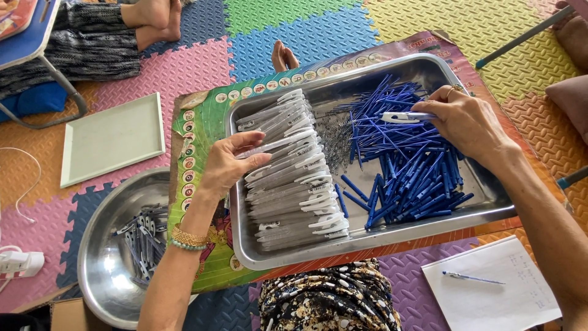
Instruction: The person assembles pens by inserting blue ink cartridges into clear pen bodies. They pick up a pen body, insert a cartridge, and place the assembled pen into a metal tray. The person repeats this process continuously.
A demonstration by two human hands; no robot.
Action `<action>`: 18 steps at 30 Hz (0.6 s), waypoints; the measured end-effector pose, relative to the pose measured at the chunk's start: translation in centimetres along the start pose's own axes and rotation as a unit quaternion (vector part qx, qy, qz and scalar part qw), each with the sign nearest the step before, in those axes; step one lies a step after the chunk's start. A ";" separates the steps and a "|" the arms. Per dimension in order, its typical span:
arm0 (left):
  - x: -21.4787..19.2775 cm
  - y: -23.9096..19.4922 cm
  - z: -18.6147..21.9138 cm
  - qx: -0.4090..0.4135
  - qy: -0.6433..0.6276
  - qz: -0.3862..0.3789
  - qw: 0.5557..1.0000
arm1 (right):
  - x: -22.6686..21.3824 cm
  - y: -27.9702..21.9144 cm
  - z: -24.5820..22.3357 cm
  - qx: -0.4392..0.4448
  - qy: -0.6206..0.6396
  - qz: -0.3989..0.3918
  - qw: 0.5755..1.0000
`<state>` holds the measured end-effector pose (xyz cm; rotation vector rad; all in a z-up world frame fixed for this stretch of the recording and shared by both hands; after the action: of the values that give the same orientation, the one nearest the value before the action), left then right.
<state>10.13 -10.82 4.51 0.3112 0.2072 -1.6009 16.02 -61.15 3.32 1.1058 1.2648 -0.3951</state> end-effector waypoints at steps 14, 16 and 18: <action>5.2 2.1 -1.3 0.234 0.420 0.083 0.873 | -1.5 0.6 -3.8 -0.044 -0.015 0.008 0.999; 5.6 3.2 -1.9 0.143 0.478 0.046 0.866 | -1.7 0.7 -4.3 -0.048 -0.021 0.006 0.999; 5.6 4.4 -3.5 0.093 0.517 0.008 0.851 | -1.7 0.6 -4.3 -0.042 -0.025 -0.003 0.999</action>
<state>14.57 -15.27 -0.42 1.3171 0.8694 -1.2885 13.56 -57.88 5.51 1.0161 1.2295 -0.3694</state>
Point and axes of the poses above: each hand's wrist, its own y-axis towards the middle knuckle, its own x-axis out of the palm, z = x × y, the point moved 1 cm from there along y, towards the middle knuckle, and after that the axes turned 4 degrees about z, right-handed, at the moved point
